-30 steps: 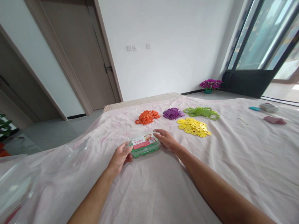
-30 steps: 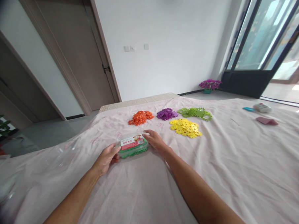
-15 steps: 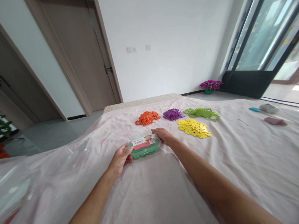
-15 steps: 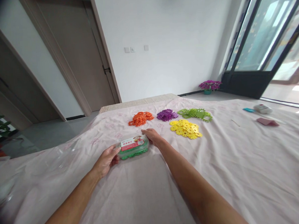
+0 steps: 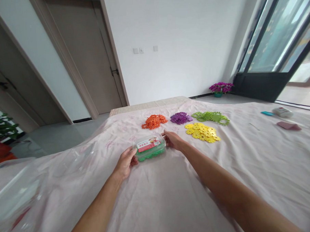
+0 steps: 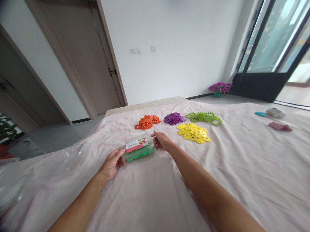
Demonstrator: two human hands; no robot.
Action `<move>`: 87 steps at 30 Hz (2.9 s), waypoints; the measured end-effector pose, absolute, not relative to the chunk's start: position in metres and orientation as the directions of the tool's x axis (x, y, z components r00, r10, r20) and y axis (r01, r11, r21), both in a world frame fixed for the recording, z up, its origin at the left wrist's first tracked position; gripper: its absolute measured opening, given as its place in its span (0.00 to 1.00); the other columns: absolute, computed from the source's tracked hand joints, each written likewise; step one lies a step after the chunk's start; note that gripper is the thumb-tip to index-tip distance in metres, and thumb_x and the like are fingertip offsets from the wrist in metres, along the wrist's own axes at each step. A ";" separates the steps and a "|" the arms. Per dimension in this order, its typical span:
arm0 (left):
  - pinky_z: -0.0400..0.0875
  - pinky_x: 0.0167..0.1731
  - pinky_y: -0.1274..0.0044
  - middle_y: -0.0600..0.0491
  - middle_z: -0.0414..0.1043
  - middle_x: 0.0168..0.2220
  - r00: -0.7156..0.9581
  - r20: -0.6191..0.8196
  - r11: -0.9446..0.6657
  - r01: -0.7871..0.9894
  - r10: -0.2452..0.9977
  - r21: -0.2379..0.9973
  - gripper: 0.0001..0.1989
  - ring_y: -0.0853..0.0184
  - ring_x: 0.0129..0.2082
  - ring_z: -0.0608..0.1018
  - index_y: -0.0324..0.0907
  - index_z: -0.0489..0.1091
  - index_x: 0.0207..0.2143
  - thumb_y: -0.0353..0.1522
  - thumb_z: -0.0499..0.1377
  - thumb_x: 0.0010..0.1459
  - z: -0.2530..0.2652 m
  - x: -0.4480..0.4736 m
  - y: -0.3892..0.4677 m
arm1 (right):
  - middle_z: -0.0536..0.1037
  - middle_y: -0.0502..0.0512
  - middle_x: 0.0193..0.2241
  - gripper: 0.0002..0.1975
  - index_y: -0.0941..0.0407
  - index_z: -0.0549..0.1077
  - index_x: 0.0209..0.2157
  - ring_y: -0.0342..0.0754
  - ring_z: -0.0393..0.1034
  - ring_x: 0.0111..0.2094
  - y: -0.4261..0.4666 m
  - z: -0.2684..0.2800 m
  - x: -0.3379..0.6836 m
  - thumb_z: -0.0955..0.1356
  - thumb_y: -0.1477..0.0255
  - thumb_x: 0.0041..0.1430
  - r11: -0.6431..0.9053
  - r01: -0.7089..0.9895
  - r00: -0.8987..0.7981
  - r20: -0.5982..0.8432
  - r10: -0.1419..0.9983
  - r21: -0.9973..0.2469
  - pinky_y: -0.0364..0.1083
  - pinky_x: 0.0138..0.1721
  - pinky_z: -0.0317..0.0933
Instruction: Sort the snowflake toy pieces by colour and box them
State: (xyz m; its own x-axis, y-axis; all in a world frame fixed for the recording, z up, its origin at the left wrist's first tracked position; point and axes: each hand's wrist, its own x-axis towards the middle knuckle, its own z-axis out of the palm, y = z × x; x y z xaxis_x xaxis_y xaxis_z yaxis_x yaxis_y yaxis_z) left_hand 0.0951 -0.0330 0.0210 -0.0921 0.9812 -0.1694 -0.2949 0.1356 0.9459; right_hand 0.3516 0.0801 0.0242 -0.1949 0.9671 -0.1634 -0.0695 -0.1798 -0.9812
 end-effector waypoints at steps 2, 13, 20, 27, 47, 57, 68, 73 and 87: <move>0.70 0.20 0.83 0.63 0.62 0.20 -0.186 -0.135 0.060 -0.359 0.973 0.931 0.23 0.77 0.18 0.68 0.40 0.72 0.42 0.39 0.71 0.45 0.019 0.092 -0.024 | 0.70 0.48 0.19 0.10 0.57 0.71 0.32 0.41 0.64 0.19 0.078 0.020 0.359 0.70 0.64 0.56 -0.135 -0.089 -0.147 -0.122 0.982 -0.987 0.39 0.18 0.57; 0.78 0.33 0.77 0.64 0.63 0.27 -0.791 -0.161 -0.218 -0.349 0.591 0.911 0.27 0.79 0.18 0.68 0.43 0.52 0.60 0.29 0.59 0.61 0.017 0.072 0.061 | 0.71 0.46 0.22 0.12 0.57 0.73 0.37 0.39 0.64 0.19 0.067 -0.003 0.359 0.67 0.66 0.53 0.149 -0.006 -0.092 0.149 0.985 -0.989 0.38 0.17 0.58; 0.76 0.34 0.77 0.58 0.69 0.30 -0.733 -0.135 -0.144 -0.304 0.667 0.942 0.21 0.75 0.25 0.77 0.41 0.59 0.53 0.27 0.60 0.58 0.017 0.085 0.051 | 0.71 0.47 0.22 0.13 0.57 0.73 0.36 0.40 0.65 0.20 0.066 0.000 0.360 0.67 0.64 0.52 0.168 -0.001 -0.098 0.167 0.981 -0.986 0.38 0.17 0.58; 0.72 0.49 0.67 0.46 0.72 0.48 -0.470 0.434 -0.201 0.467 0.769 0.861 0.30 0.61 0.46 0.77 0.44 0.62 0.59 0.29 0.63 0.53 0.050 0.089 -0.031 | 0.71 0.47 0.22 0.12 0.57 0.73 0.35 0.40 0.65 0.20 0.065 0.000 0.359 0.67 0.66 0.51 0.181 0.004 -0.088 0.180 0.980 -0.983 0.39 0.17 0.58; 0.71 0.39 0.65 0.37 0.77 0.48 -0.585 0.134 0.584 0.810 0.800 0.048 0.26 0.49 0.46 0.80 0.45 0.62 0.64 0.34 0.47 0.64 0.065 -0.051 -0.076 | 0.71 0.47 0.21 0.09 0.57 0.73 0.34 0.40 0.64 0.18 0.064 0.000 0.357 0.65 0.68 0.52 0.195 0.056 -0.080 0.191 0.978 -0.979 0.38 0.16 0.58; 0.74 0.41 0.70 0.46 0.81 0.44 -0.126 0.266 0.071 0.976 0.956 0.205 0.23 0.56 0.43 0.82 0.51 0.67 0.60 0.33 0.54 0.63 0.062 0.061 -0.090 | 0.70 0.47 0.21 0.12 0.57 0.73 0.36 0.40 0.63 0.19 0.063 0.001 0.358 0.67 0.65 0.53 0.172 0.027 -0.104 0.169 0.980 -0.985 0.38 0.17 0.57; 0.65 0.61 0.64 0.49 0.73 0.58 0.441 0.307 -0.534 0.619 0.843 0.577 0.26 0.58 0.59 0.73 0.52 0.71 0.57 0.32 0.65 0.55 0.068 0.144 -0.073 | 0.77 0.53 0.30 0.21 0.57 0.79 0.44 0.41 0.64 0.25 0.055 0.016 0.369 0.70 0.58 0.53 0.162 -0.001 -0.208 0.158 0.965 -0.987 0.39 0.21 0.54; 0.61 0.63 0.64 0.47 0.73 0.57 0.274 0.343 -0.437 0.481 0.899 0.760 0.26 0.55 0.61 0.71 0.47 0.74 0.54 0.46 0.64 0.55 0.084 0.094 -0.045 | 0.74 0.49 0.26 0.18 0.58 0.78 0.39 0.39 0.62 0.22 0.057 0.015 0.365 0.72 0.61 0.48 0.118 -0.091 -0.200 0.134 0.971 -0.989 0.39 0.21 0.53; 0.68 0.51 0.70 0.46 0.76 0.46 0.162 0.518 -0.181 0.983 0.840 -0.015 0.19 0.58 0.48 0.76 0.46 0.71 0.55 0.29 0.57 0.61 0.030 0.001 0.050 | 0.68 0.45 0.18 0.15 0.58 0.78 0.37 0.39 0.58 0.18 0.060 0.011 0.364 0.71 0.66 0.46 0.124 -0.071 -0.199 0.136 0.970 -0.990 0.40 0.20 0.51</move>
State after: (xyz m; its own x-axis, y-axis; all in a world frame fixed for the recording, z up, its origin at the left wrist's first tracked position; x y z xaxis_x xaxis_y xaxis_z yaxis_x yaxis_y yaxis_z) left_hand 0.0011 0.0500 0.0296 0.1623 0.8396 0.5184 0.9834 -0.1807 -0.0151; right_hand 0.3641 0.0605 0.0112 -0.1990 0.9705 0.1363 -0.0713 0.1244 -0.9897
